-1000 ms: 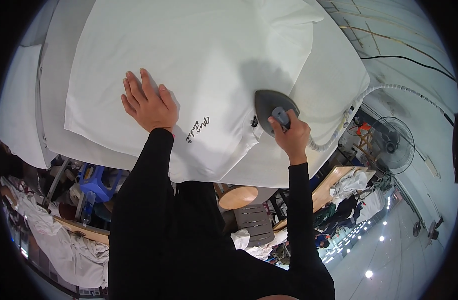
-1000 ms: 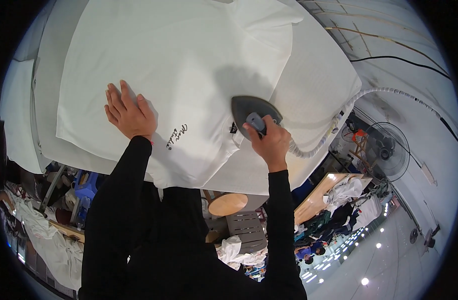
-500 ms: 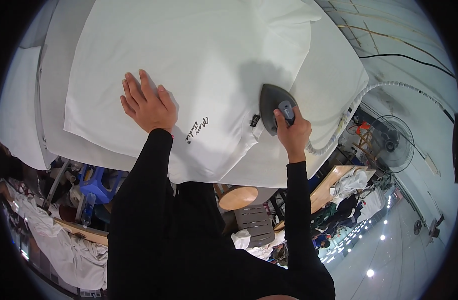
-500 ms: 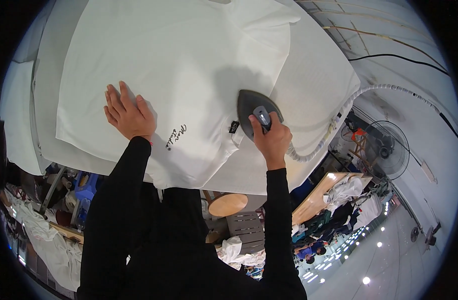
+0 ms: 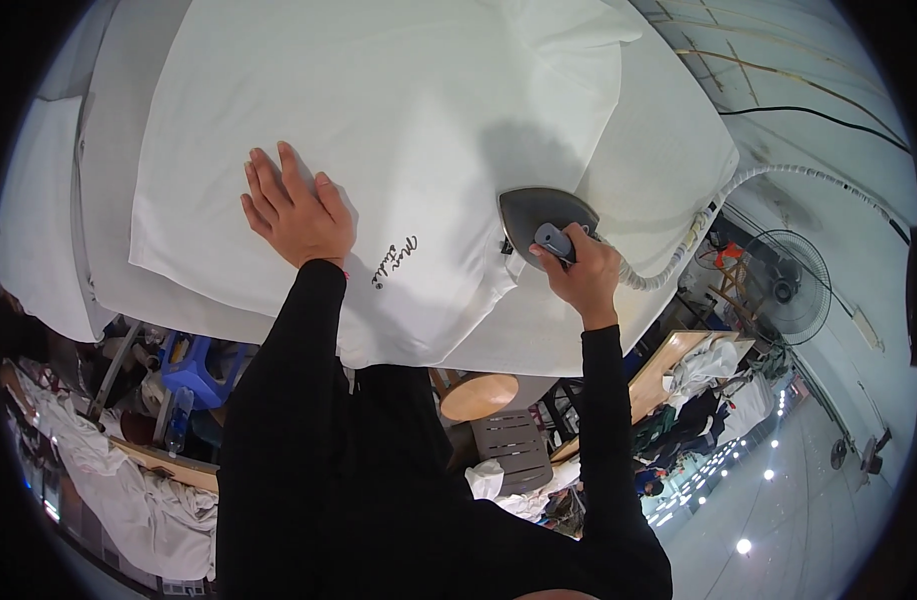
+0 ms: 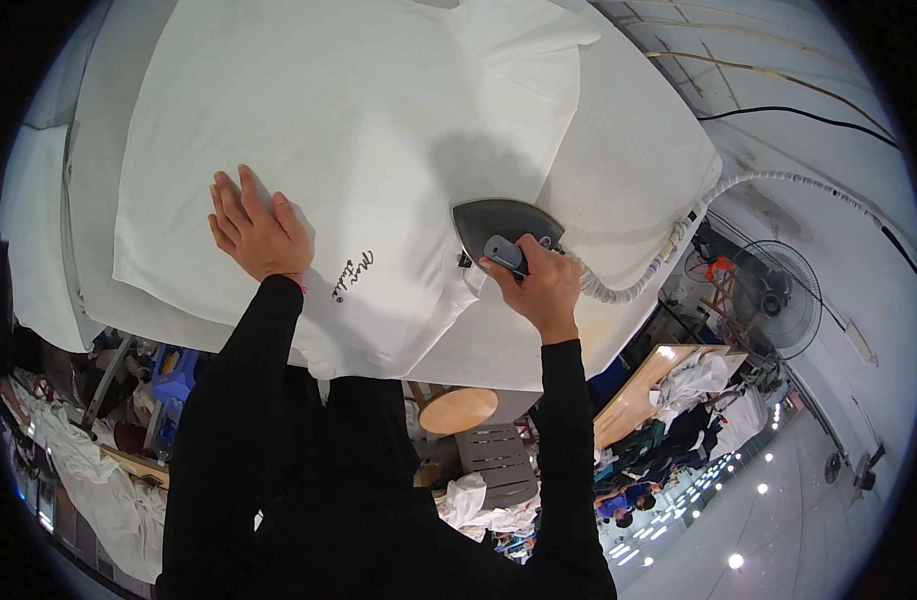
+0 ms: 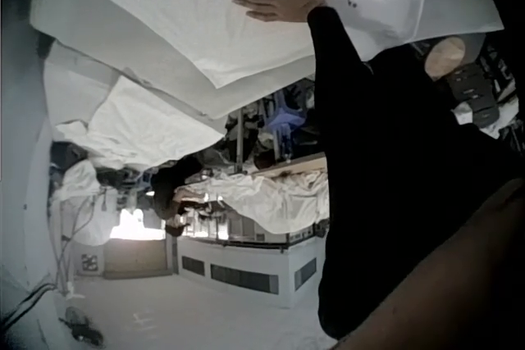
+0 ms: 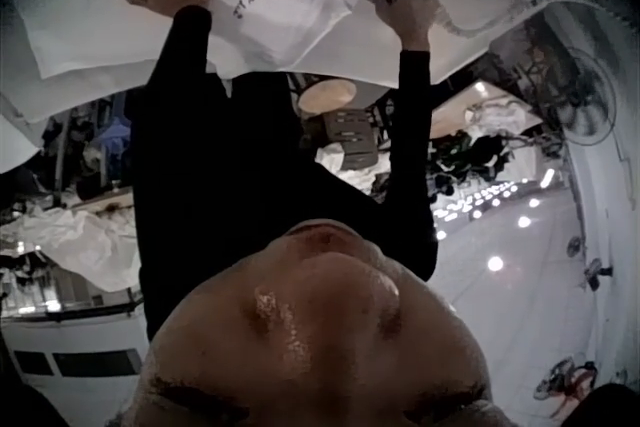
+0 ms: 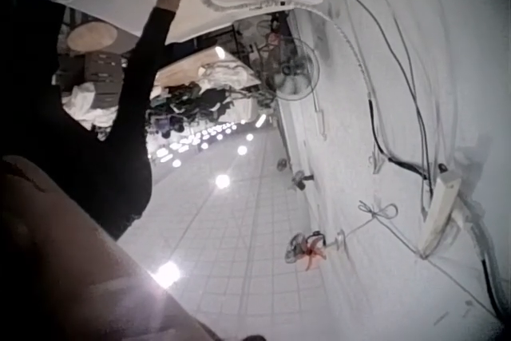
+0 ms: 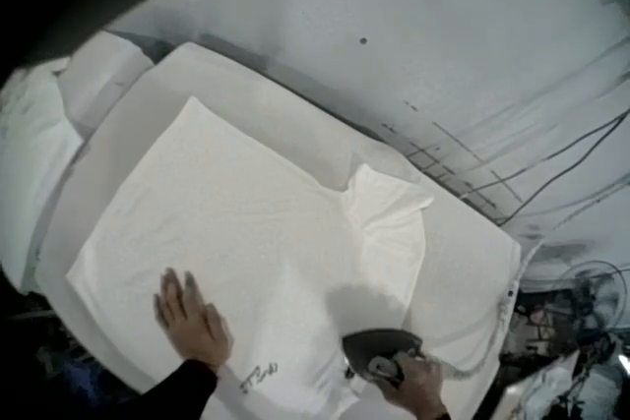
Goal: Ironing and smoothing a white t-shirt on a specialized industrial ironing board in a garment factory.
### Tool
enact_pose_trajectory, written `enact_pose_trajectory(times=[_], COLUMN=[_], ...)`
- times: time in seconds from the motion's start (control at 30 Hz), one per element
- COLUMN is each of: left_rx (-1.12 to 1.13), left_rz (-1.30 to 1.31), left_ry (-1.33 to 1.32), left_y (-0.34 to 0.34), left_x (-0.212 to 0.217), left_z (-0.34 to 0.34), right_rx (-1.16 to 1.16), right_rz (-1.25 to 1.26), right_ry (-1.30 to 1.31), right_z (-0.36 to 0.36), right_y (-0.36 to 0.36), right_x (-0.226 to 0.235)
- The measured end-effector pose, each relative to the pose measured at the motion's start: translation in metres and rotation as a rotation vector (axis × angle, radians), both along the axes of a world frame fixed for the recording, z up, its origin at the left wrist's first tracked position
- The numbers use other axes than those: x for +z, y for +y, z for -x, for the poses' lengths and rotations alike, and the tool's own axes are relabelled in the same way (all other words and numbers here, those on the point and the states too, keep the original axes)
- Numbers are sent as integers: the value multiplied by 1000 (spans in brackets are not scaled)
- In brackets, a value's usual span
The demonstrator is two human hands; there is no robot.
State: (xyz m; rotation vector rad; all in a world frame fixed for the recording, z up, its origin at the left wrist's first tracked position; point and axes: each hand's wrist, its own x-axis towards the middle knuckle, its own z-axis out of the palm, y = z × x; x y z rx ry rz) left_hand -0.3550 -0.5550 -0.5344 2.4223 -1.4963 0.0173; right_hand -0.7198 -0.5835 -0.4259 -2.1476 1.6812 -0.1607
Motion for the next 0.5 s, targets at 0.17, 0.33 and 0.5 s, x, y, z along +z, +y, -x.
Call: enact_pose_trajectory(times=[0.17,0.33,0.5], left_rx=[-5,0,-2], left_rz=[1,-4,-8], left_ry=[12,0,1], left_y=[-2,-1,0], left_x=[-1,0,-1], left_z=[6,1,5], right_rx=[-319,2,-280], right_rz=[-24,-1,4], right_ry=[72,27,60], right_z=[8,3,5], right_y=[-2,1,-2], right_x=[-7,0,-7])
